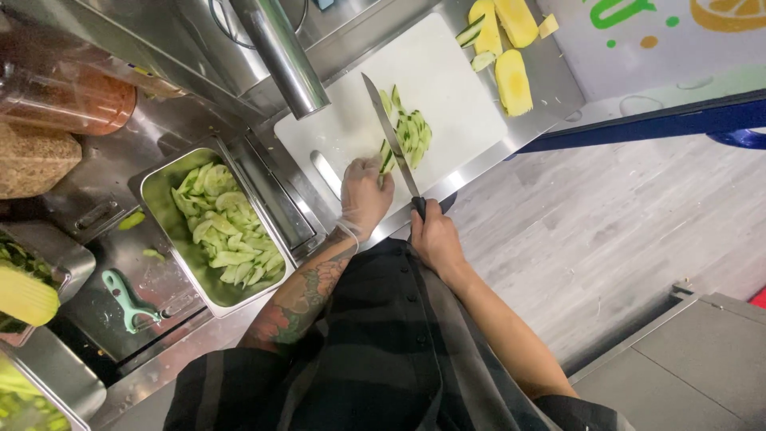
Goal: Slice cucumbers on a cutting board and place them in a container.
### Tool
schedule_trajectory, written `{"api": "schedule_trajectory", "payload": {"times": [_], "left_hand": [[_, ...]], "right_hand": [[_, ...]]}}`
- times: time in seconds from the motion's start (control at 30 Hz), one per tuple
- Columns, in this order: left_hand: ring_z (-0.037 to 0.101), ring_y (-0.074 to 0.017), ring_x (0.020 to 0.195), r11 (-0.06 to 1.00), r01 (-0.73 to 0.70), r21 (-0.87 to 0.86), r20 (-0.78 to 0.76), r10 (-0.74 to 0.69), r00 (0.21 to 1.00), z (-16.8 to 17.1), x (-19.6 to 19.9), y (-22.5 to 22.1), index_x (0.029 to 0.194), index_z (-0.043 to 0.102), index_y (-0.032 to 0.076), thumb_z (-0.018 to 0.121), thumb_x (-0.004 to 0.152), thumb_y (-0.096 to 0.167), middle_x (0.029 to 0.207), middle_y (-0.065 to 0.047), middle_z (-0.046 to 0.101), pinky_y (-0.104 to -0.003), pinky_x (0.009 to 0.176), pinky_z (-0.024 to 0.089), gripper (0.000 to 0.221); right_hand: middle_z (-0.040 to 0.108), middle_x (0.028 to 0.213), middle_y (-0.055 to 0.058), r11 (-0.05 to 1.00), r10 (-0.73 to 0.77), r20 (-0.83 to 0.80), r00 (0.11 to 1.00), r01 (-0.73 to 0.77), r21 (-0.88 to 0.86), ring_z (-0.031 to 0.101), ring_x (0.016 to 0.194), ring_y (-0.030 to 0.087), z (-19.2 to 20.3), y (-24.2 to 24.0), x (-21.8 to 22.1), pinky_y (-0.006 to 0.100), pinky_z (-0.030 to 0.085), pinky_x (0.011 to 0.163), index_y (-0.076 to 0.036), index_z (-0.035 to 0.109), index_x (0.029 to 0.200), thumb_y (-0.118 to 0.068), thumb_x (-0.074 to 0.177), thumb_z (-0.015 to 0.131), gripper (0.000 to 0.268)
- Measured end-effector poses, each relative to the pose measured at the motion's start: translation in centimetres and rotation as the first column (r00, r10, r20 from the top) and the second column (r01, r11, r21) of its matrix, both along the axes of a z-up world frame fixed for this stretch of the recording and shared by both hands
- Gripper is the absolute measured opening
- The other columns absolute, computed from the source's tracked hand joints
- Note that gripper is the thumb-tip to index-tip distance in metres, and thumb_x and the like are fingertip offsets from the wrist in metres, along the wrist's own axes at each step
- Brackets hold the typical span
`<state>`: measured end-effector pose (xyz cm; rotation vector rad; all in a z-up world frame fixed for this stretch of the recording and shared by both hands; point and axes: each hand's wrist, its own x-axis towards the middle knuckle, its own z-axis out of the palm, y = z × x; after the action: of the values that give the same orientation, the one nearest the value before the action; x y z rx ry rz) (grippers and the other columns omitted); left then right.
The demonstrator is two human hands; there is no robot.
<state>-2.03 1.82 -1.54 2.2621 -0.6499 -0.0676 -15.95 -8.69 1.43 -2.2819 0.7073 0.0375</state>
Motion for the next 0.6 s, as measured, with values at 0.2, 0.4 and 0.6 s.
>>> {"api": "schedule_trajectory", "payload": {"times": [0.2, 0.4, 0.6], "left_hand": [[0.065, -0.0427, 0.094, 1.000, 0.010, -0.016, -0.038, -0.011, 0.999, 0.7, -0.2, 0.0, 0.110, 0.071, -0.006, 0.073, 0.083, 0.009, 0.098, -0.025, 0.068, -0.049, 0.084, 0.053, 0.031], [0.066, -0.0416, 0.094, 0.998, -0.007, -0.061, -0.005, 0.007, 1.000, -0.1, 0.3, 0.2, 0.106, 0.072, -0.003, 0.076, 0.084, 0.011, 0.097, -0.023, 0.070, -0.048, 0.087, 0.054, 0.026], [0.067, -0.0408, 0.092, 0.996, -0.033, -0.086, -0.026, 0.030, 0.999, 0.1, 0.1, 0.1, 0.105, 0.073, -0.002, 0.076, 0.083, 0.011, 0.097, -0.022, 0.070, -0.046, 0.083, 0.055, 0.025]], "right_hand": [[0.063, 0.086, 0.038, 0.998, 0.066, -0.062, 0.996, -0.065, 0.014, 0.063, 0.082, 0.057, -2.3, -0.6, -0.4, 0.059, 0.052, 0.073, 0.006, 0.048, 0.105, -0.019, 0.100, 0.060, 0.028], [0.063, 0.092, 0.039, 0.999, 0.006, -0.001, 1.000, -0.006, 0.046, 0.061, 0.084, 0.058, 0.1, -0.1, 0.9, 0.061, 0.050, 0.072, 0.006, 0.050, 0.105, -0.018, 0.099, 0.059, 0.027], [0.062, 0.089, 0.040, 0.999, 0.045, -0.066, 0.997, -0.044, 0.006, 0.061, 0.082, 0.059, -1.4, -0.4, 0.7, 0.062, 0.050, 0.074, 0.007, 0.050, 0.109, -0.020, 0.099, 0.060, 0.030]]}}
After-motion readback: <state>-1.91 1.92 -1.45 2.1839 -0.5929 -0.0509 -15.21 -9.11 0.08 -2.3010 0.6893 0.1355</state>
